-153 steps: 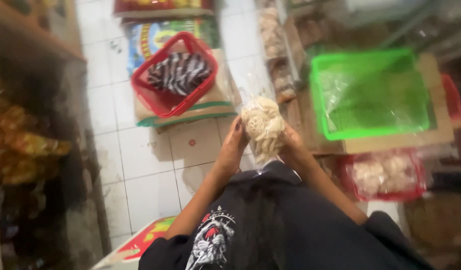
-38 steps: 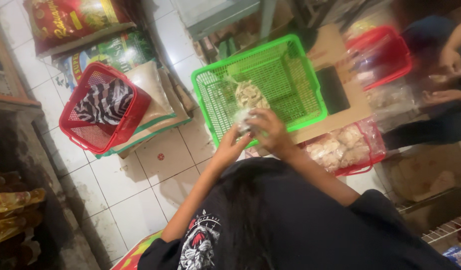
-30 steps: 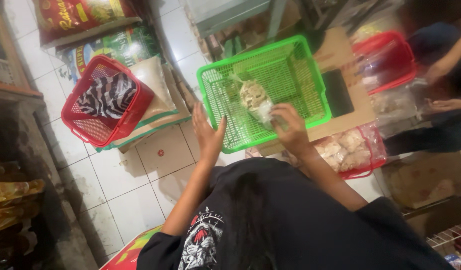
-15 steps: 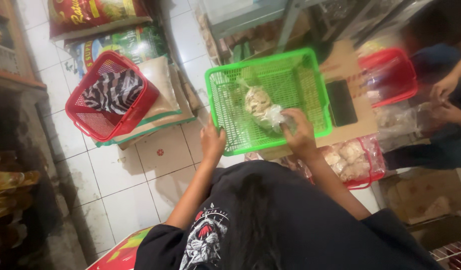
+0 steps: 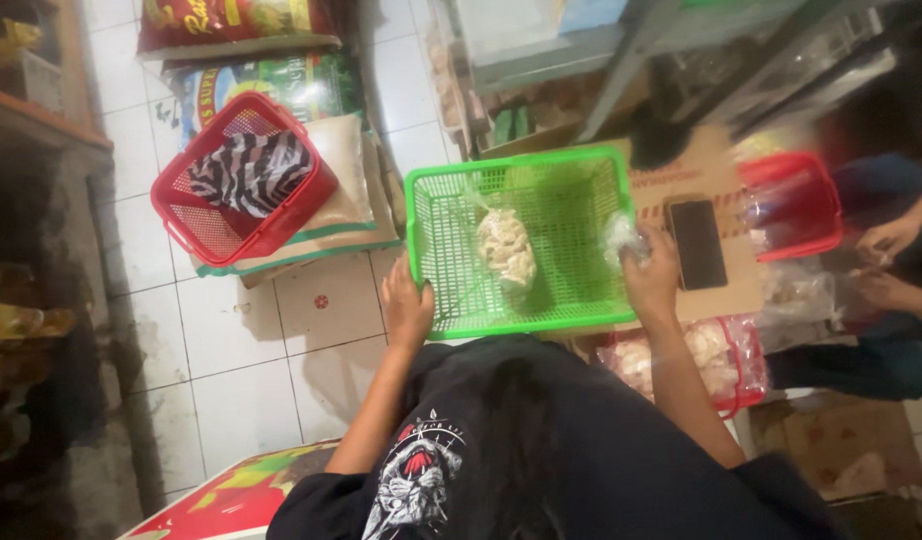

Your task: The person places items from a green basket into clear plastic bags and ties them.

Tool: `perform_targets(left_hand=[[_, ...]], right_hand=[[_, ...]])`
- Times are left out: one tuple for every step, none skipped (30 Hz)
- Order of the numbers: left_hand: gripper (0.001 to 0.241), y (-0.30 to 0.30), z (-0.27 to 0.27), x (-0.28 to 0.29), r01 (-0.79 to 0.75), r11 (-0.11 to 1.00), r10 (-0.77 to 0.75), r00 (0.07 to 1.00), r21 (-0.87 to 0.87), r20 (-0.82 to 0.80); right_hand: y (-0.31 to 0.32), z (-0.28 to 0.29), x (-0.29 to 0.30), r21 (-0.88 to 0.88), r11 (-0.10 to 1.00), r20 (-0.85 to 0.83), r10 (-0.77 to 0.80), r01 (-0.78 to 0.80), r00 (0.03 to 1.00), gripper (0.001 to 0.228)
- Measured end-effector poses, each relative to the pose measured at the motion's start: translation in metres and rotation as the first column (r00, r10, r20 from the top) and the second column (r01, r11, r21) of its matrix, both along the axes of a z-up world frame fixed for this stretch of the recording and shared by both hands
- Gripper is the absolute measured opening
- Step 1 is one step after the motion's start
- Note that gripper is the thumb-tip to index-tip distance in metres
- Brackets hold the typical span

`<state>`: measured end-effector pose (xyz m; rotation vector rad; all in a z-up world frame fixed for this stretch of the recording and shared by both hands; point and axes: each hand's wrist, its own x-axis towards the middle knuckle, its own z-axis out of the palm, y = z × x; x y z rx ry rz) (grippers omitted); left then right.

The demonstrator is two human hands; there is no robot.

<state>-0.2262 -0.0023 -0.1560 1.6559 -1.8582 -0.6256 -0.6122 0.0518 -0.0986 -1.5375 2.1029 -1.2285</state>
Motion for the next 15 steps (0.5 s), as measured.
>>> perform_targets(left_hand=[[0.071, 0.000, -0.006, -0.001, 0.007, 1.000, -0.006, 0.999, -0.022, 0.034], [0.074, 0.000, -0.011, -0.001, 0.013, 0.999, -0.010, 0.998, -0.046, 0.069], [0.076, 0.000, -0.016, -0.001, 0.013, 0.999, -0.009, 0.997, -0.045, 0.076], [0.077, 0.000, -0.019, -0.001, 0.012, 0.999, -0.008, 0.997, -0.044, 0.083], [0.079, -0.001, -0.022, -0.001, 0.011, 0.999, -0.007, 0.996, -0.043, 0.091], [0.079, -0.001, -0.024, -0.001, 0.007, 1.000, -0.005, 0.996, -0.029, 0.091], [0.079, 0.000, -0.026, -0.002, 0.004, 1.000, -0.003, 0.996, -0.015, 0.091], [0.079, -0.001, -0.027, -0.002, 0.003, 1.000, -0.003, 0.996, -0.001, 0.091], [0.078, -0.002, -0.028, -0.002, -0.001, 1.000, 0.001, 0.997, -0.001, 0.080], [0.078, -0.001, -0.029, -0.002, -0.004, 1.000, 0.004, 0.998, 0.001, 0.068], [0.077, 0.000, -0.029, -0.002, -0.006, 1.000, 0.006, 0.998, 0.003, 0.056], [0.077, 0.000, -0.029, -0.003, -0.007, 1.000, 0.007, 0.999, 0.007, 0.044], [0.076, 0.000, -0.028, -0.003, -0.008, 1.000, 0.008, 0.999, 0.011, 0.031], [0.076, 0.001, -0.028, -0.003, -0.010, 1.000, 0.009, 1.000, 0.018, 0.021], [0.076, 0.003, -0.028, -0.003, -0.009, 1.000, 0.009, 1.000, 0.023, 0.011]], right_hand=[[0.000, -0.005, -0.003, 0.005, 1.000, 0.003, 0.001, -0.001, 1.000, 0.043], [-0.001, -0.010, -0.005, 0.009, 1.000, 0.006, 0.003, -0.003, 1.000, 0.041], [-0.001, -0.014, -0.007, -0.022, 1.000, -0.037, -0.008, 0.008, 0.999, 0.040], [0.000, -0.019, -0.008, -0.054, 0.998, -0.078, -0.021, 0.017, 0.997, 0.039], [-0.001, -0.022, -0.009, -0.086, 0.996, -0.119, -0.035, 0.025, 0.992, 0.038], [-0.003, -0.025, -0.012, -0.049, 0.998, -0.073, -0.041, 0.037, 0.997, 0.040], [-0.005, -0.026, -0.015, -0.010, 0.999, -0.027, -0.048, 0.048, 0.998, 0.041], [-0.007, -0.027, -0.018, 0.029, 0.998, 0.019, -0.059, 0.058, 0.998, 0.043], [-0.009, -0.028, -0.019, 0.037, 0.999, 0.055, -0.028, 0.026, 0.998, 0.046], [-0.009, -0.028, -0.020, 0.047, 0.999, 0.090, 0.001, -0.005, 0.996, 0.049], [-0.009, -0.027, -0.020, 0.057, 0.998, 0.125, 0.029, -0.036, 0.992, 0.053], [-0.010, -0.026, -0.019, 0.079, 0.996, 0.089, 0.040, -0.047, 0.995, 0.052], [-0.010, -0.023, -0.018, 0.102, 0.993, 0.053, 0.052, -0.057, 0.997, 0.051], [-0.010, -0.021, -0.016, 0.127, 0.990, 0.020, 0.065, -0.067, 0.998, 0.050], [-0.009, -0.019, -0.015, 0.133, 0.989, 0.029, 0.066, -0.069, 0.997, 0.050]])
